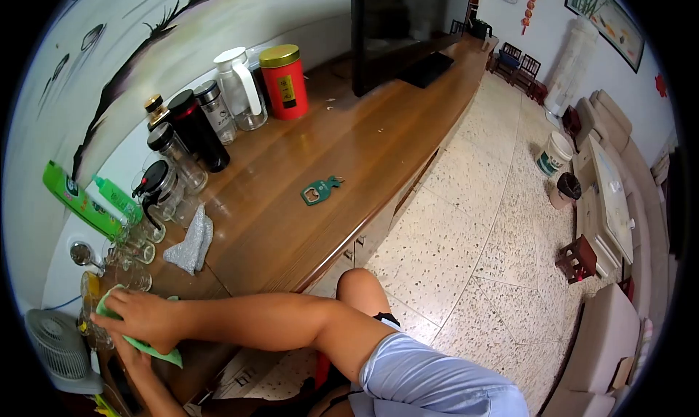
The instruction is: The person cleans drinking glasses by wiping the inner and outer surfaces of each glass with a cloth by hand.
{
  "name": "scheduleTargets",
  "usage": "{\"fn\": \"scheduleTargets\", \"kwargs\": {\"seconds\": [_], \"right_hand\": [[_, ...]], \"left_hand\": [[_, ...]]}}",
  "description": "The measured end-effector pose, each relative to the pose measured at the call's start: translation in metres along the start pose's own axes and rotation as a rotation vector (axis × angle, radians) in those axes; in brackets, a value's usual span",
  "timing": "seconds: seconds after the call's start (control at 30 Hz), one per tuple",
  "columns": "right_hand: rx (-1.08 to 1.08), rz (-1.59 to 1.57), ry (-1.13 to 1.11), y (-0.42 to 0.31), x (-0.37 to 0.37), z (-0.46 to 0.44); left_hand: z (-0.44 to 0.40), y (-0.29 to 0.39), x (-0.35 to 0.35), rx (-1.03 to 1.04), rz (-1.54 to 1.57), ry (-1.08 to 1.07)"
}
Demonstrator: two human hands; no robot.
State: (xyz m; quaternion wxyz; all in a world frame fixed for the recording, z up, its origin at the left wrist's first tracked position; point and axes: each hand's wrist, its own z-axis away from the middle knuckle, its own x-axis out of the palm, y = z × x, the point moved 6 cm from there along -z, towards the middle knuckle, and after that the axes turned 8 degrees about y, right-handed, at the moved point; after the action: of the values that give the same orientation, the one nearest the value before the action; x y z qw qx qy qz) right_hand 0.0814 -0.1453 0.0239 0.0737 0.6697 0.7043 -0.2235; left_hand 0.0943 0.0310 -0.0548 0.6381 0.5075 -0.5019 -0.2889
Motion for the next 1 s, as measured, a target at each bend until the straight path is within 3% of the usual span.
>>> {"fn": "scheduleTargets", "kwargs": {"seconds": [0.07, 0.37, 0.47, 0.6, 0.67, 0.73, 0.8, 0.9, 1.0], "right_hand": [[-0.047, -0.010, -0.107, -0.003, 0.009, 0.001], [0.091, 0.068, 0.012, 0.001, -0.003, -0.006], [0.087, 0.049, 0.070, 0.004, -0.012, -0.006], [-0.030, 0.046, 0.178, -0.004, -0.028, -0.019], [0.115, -0.021, 0.163, -0.002, -0.032, -0.027], [0.209, 0.003, 0.125, 0.008, -0.026, -0.026], [0.355, -0.060, 0.126, 0.013, -0.029, -0.026], [0.358, 0.037, 0.119, 0.014, -0.035, -0.030], [0.232, 0.205, 0.074, 0.005, -0.031, -0.032]], "left_hand": [[-0.004, 0.002, -0.002, 0.004, 0.002, -0.007], [0.003, -0.004, 0.009, -0.028, 0.008, -0.114], [0.013, 0.003, 0.029, -0.054, -0.197, -0.140], [0.023, 0.015, 0.042, -0.107, 0.111, -0.241], [0.030, 0.033, 0.056, -0.085, 0.174, -0.300], [0.026, 0.042, 0.061, -0.120, 0.207, -0.514], [0.026, 0.053, 0.077, -0.071, 0.220, -0.543], [0.008, 0.041, 0.078, -0.161, 0.181, -0.678], [0.008, 0.048, 0.080, -0.099, 0.147, -0.548]]}}
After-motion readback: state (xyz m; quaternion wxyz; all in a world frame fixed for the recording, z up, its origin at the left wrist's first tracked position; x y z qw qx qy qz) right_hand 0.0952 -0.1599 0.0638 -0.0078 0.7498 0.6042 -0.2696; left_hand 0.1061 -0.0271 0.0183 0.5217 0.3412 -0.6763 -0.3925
